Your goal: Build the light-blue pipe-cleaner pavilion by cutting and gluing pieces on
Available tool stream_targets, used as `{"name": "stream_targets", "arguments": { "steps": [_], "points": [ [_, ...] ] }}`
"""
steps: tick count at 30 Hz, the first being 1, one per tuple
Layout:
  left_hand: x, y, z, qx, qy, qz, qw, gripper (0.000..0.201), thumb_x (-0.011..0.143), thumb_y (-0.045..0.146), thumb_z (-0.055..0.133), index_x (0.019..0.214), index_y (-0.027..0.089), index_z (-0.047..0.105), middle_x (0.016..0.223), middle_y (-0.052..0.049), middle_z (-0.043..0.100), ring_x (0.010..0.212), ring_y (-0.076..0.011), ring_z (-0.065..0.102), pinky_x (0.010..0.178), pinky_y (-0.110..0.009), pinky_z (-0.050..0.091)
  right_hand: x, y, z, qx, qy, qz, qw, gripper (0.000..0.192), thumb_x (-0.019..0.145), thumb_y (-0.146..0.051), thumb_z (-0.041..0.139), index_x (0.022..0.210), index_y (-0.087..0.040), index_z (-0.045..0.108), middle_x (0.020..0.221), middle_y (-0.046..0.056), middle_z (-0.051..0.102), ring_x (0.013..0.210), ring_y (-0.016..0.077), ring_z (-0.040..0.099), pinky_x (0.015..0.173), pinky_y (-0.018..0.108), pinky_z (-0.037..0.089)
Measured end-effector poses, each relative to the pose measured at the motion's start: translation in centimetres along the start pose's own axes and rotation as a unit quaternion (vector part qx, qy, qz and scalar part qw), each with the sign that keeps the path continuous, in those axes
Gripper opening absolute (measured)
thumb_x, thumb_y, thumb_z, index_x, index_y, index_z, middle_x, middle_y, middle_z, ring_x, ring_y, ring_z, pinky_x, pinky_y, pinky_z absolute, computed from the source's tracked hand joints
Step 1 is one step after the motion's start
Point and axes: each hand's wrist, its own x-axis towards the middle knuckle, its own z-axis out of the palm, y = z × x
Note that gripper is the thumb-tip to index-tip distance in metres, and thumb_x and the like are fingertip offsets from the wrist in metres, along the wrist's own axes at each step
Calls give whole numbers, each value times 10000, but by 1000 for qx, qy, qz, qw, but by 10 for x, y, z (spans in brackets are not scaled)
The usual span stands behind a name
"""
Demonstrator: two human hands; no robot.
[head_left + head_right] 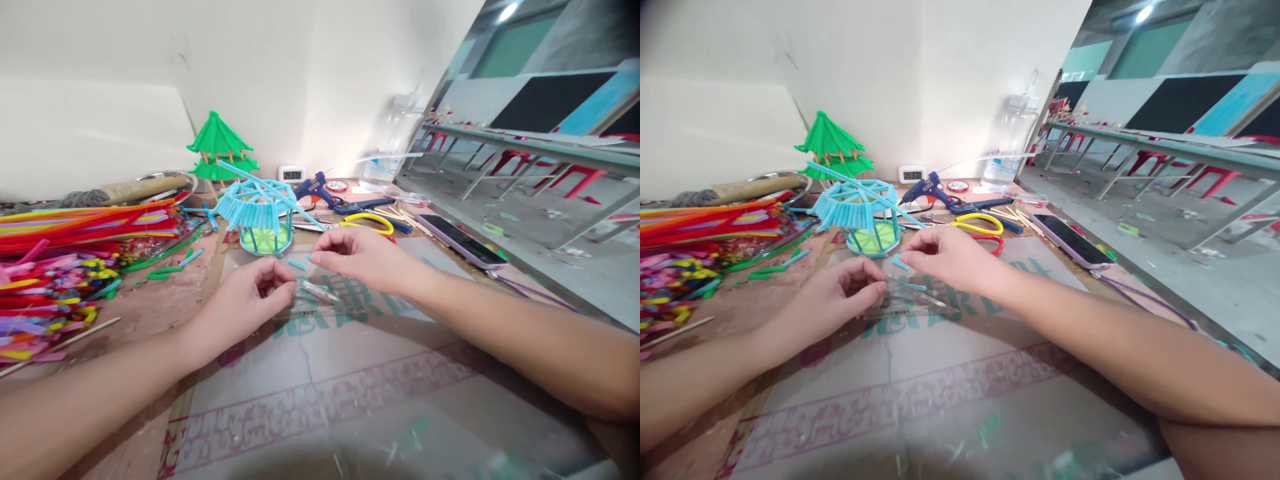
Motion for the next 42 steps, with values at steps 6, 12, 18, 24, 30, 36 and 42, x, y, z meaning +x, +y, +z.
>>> {"name": "stream_targets", "arguments": {
  "steps": [6,12,18,24,30,36,42],
  "points": [
    [1,-1,-1,-4,-6,1,1000,88,850,267,564,837,183,590,698,35,595,573,-90,508,507,-193,377,-7,0,16,78,-56,65,993,245,820,-406,644,810,-162,631,621,-46,534,503,66,411,477,221,327],
    [0,-2,-1,-14,-8,1,1000,103,853,281,575,840,179,588,694,35,589,571,-88,504,504,-194,374,-5,5,15,66,-65,74,993,250,805,-410,669,838,-163,641,632,-43,544,512,68,423,469,214,335],
    [1,-4,-1,-17,-10,6,1000,108,857,281,574,848,175,592,681,45,580,558,-79,488,501,-186,370,-4,3,14,64,-71,58,994,232,821,-383,660,835,-152,656,644,-42,561,524,62,429,497,215,341],
    [1,-4,-1,-15,-8,8,1000,101,858,269,572,848,171,594,681,45,582,554,-76,487,504,-184,376,-3,4,15,69,-71,69,993,219,819,-373,659,817,-154,652,622,-48,556,511,62,425,496,220,329],
    [1,-4,-1,-10,-8,13,1000,97,858,261,571,846,169,598,688,43,587,556,-72,489,499,-178,373,-3,2,15,85,-71,84,990,203,815,-360,659,804,-158,647,596,-57,537,492,59,413,464,215,307],
    [2,-3,-1,3,-3,15,1000,90,860,252,565,844,172,602,681,47,587,544,-68,482,481,-173,356,-3,2,15,93,-71,76,990,170,821,-329,650,793,-162,651,586,-56,526,497,60,418,451,206,319],
    [1,-2,-1,7,-4,15,1000,100,864,261,563,840,174,605,671,46,587,548,-71,494,479,-173,360,-2,9,13,101,-85,62,989,188,819,-353,659,803,-166,655,591,-57,538,488,57,428,452,205,331]
  ]
}}
